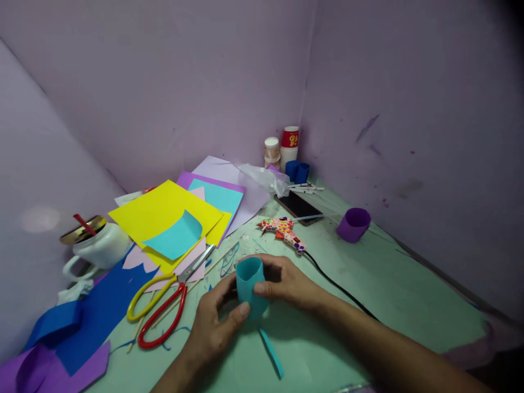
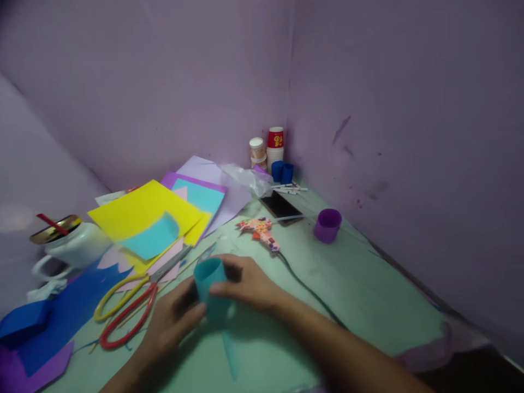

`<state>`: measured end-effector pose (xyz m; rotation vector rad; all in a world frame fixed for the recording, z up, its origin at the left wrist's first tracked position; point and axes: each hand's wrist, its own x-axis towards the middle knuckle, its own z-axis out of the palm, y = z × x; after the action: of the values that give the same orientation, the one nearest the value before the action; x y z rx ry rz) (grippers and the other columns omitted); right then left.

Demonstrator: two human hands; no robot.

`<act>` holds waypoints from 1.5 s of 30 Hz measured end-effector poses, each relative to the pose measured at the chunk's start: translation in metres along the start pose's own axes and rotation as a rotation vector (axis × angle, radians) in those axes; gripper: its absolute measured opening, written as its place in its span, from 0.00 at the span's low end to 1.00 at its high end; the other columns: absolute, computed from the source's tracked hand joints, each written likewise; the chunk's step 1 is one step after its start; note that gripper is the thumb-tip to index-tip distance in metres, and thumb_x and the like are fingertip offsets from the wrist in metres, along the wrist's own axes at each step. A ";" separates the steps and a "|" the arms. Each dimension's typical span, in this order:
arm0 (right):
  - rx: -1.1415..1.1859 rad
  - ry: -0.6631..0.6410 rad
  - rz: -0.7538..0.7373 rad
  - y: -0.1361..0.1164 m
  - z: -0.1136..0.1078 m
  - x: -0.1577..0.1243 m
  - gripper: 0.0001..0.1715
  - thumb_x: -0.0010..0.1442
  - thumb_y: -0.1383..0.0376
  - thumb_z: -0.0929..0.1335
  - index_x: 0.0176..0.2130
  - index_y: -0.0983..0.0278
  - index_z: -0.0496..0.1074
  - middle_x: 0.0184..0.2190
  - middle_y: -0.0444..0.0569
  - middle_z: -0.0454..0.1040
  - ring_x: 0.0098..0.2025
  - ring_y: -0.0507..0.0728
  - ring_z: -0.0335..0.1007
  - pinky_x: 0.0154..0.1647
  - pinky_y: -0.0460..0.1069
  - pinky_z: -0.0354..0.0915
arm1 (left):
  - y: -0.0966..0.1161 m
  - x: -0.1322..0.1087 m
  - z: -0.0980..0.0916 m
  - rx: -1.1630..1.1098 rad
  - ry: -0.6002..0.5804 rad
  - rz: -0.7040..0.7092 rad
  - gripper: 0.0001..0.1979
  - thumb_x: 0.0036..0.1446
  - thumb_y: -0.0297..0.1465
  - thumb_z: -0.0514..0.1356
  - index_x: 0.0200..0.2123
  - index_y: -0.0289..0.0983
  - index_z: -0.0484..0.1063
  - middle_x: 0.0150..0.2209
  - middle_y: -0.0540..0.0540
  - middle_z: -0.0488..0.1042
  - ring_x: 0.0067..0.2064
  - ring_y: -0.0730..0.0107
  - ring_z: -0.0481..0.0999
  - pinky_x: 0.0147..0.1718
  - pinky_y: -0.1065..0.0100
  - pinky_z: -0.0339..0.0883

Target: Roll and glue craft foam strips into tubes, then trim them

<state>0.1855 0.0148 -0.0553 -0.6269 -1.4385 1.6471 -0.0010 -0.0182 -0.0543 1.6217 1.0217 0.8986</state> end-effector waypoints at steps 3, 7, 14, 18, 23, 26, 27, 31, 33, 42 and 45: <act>-0.003 -0.032 -0.018 -0.001 -0.001 -0.003 0.29 0.51 0.56 0.72 0.51 0.64 0.70 0.44 0.52 0.74 0.48 0.60 0.69 0.51 0.55 0.61 | -0.001 -0.001 0.000 0.121 0.056 0.010 0.23 0.53 0.37 0.60 0.52 0.38 0.66 0.49 0.45 0.74 0.48 0.61 0.74 0.46 0.67 0.68; -0.119 -0.015 -0.071 -0.003 0.006 -0.007 0.28 0.53 0.57 0.71 0.51 0.63 0.70 0.49 0.54 0.70 0.53 0.62 0.65 0.53 0.56 0.59 | 0.004 0.000 0.006 0.172 0.094 0.022 0.19 0.52 0.36 0.62 0.48 0.41 0.69 0.44 0.49 0.77 0.44 0.65 0.76 0.42 0.69 0.70; -0.278 0.174 -0.114 0.001 0.016 -0.010 0.23 0.50 0.61 0.72 0.46 0.63 0.73 0.41 0.52 0.74 0.44 0.60 0.70 0.46 0.55 0.65 | 0.009 -0.002 0.006 0.335 0.207 0.059 0.13 0.52 0.37 0.61 0.41 0.39 0.71 0.35 0.49 0.78 0.36 0.69 0.77 0.34 0.71 0.71; -0.270 0.162 -0.163 -0.001 0.017 -0.009 0.18 0.49 0.63 0.73 0.42 0.62 0.76 0.39 0.50 0.72 0.42 0.58 0.69 0.45 0.54 0.64 | 0.007 -0.005 0.001 0.447 0.335 0.251 0.11 0.52 0.33 0.61 0.41 0.40 0.70 0.34 0.50 0.77 0.34 0.71 0.76 0.32 0.73 0.71; -0.106 0.319 0.001 0.002 0.022 -0.007 0.27 0.39 0.66 0.77 0.42 0.61 0.74 0.34 0.46 0.74 0.38 0.57 0.70 0.42 0.53 0.65 | 0.009 -0.004 0.005 0.457 0.443 0.379 0.08 0.51 0.28 0.61 0.37 0.40 0.71 0.31 0.51 0.77 0.31 0.74 0.76 0.29 0.78 0.71; -0.009 0.344 0.034 0.003 0.025 -0.006 0.27 0.35 0.68 0.78 0.39 0.62 0.75 0.31 0.45 0.76 0.37 0.56 0.71 0.41 0.52 0.66 | 0.011 -0.004 0.006 0.462 0.495 0.413 0.07 0.50 0.27 0.62 0.35 0.40 0.72 0.30 0.52 0.77 0.30 0.75 0.76 0.28 0.78 0.71; -0.003 0.339 0.028 0.003 0.025 -0.006 0.24 0.36 0.67 0.77 0.37 0.62 0.75 0.30 0.45 0.76 0.36 0.56 0.71 0.41 0.52 0.66 | 0.011 -0.003 0.006 0.460 0.503 0.418 0.07 0.50 0.27 0.62 0.35 0.40 0.72 0.30 0.52 0.77 0.30 0.75 0.76 0.28 0.78 0.71; -0.032 0.365 0.001 0.002 0.026 -0.006 0.16 0.39 0.68 0.76 0.34 0.63 0.78 0.28 0.45 0.77 0.33 0.55 0.72 0.40 0.51 0.67 | 0.010 -0.004 0.005 0.440 0.506 0.432 0.06 0.50 0.26 0.62 0.34 0.40 0.73 0.30 0.51 0.77 0.31 0.73 0.76 0.30 0.75 0.72; -0.040 0.380 -0.005 0.002 0.026 -0.006 0.14 0.40 0.68 0.76 0.32 0.63 0.78 0.27 0.45 0.77 0.32 0.55 0.72 0.39 0.51 0.67 | 0.008 -0.005 0.005 0.421 0.491 0.424 0.06 0.50 0.26 0.62 0.33 0.40 0.73 0.30 0.51 0.77 0.31 0.72 0.76 0.30 0.74 0.72; -0.049 0.360 0.029 0.001 0.023 -0.006 0.09 0.42 0.67 0.75 0.29 0.64 0.78 0.26 0.46 0.77 0.30 0.54 0.72 0.36 0.49 0.67 | 0.010 -0.006 0.005 0.383 0.465 0.315 0.03 0.52 0.29 0.61 0.31 0.41 0.76 0.29 0.49 0.78 0.29 0.69 0.76 0.25 0.71 0.70; -0.035 0.346 0.048 0.001 0.022 -0.004 0.10 0.42 0.66 0.75 0.30 0.64 0.77 0.27 0.46 0.77 0.31 0.55 0.72 0.37 0.49 0.67 | 0.011 -0.005 0.004 0.340 0.464 0.276 0.03 0.51 0.29 0.61 0.29 0.41 0.76 0.28 0.50 0.78 0.28 0.71 0.75 0.25 0.72 0.70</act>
<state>0.1700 -0.0004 -0.0518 -0.9228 -1.2093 1.4654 0.0036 -0.0260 -0.0447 1.9165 1.3432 1.3916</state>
